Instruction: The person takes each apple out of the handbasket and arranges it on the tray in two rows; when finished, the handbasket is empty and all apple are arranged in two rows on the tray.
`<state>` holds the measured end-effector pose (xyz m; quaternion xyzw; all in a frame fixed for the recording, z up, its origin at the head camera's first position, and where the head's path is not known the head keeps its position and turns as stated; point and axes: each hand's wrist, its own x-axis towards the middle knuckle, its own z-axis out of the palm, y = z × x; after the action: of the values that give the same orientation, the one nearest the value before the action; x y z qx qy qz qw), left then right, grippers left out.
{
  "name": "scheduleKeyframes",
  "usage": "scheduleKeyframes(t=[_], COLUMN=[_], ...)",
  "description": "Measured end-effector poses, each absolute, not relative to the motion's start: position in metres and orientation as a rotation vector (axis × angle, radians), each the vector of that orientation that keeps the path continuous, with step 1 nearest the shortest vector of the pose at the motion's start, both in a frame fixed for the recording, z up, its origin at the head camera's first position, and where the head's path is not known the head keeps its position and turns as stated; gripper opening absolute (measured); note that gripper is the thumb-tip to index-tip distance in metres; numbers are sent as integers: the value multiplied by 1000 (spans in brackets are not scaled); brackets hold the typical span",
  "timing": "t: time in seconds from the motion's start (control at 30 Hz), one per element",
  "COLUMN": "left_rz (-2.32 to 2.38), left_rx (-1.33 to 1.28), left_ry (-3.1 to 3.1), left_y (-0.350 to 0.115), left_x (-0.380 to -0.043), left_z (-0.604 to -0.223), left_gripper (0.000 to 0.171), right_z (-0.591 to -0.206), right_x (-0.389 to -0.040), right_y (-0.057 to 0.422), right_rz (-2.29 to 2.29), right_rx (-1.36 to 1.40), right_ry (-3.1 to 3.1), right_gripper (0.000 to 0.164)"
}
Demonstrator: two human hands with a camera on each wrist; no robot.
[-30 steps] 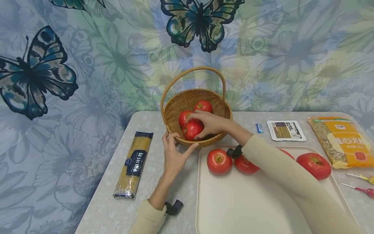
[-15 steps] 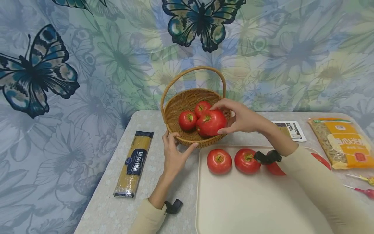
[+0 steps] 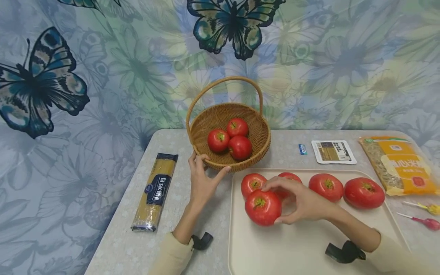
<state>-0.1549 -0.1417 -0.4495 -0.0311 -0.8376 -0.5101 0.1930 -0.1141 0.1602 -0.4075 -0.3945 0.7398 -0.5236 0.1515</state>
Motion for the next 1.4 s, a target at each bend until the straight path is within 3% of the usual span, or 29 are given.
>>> scheduleKeyframes(t=[0.37,0.9,1.17,1.4], left_rz=[-1424,-1403,-1407,-1410], left_rx=[-70,-74,-86,-79], left_ry=[-2350,-2343,-2352,-2358], left_y=[-142,-140,-140,-141], left_x=[-155,-156,-156,-156], left_z=[-450,-451,-451,-451], left_gripper=[64,65,64,65], right_z=[-462,-462,-419,-357], right_x=[-93,-86,-94,-157], right_y=[151,150,156,147], right_rz=[-1542,-1312,-1189,-1077], right_rx=[-1098,-1295,-1274,-1456], right_ry=[1991,2215,2362,2523], right_gripper=[63,68,73,68])
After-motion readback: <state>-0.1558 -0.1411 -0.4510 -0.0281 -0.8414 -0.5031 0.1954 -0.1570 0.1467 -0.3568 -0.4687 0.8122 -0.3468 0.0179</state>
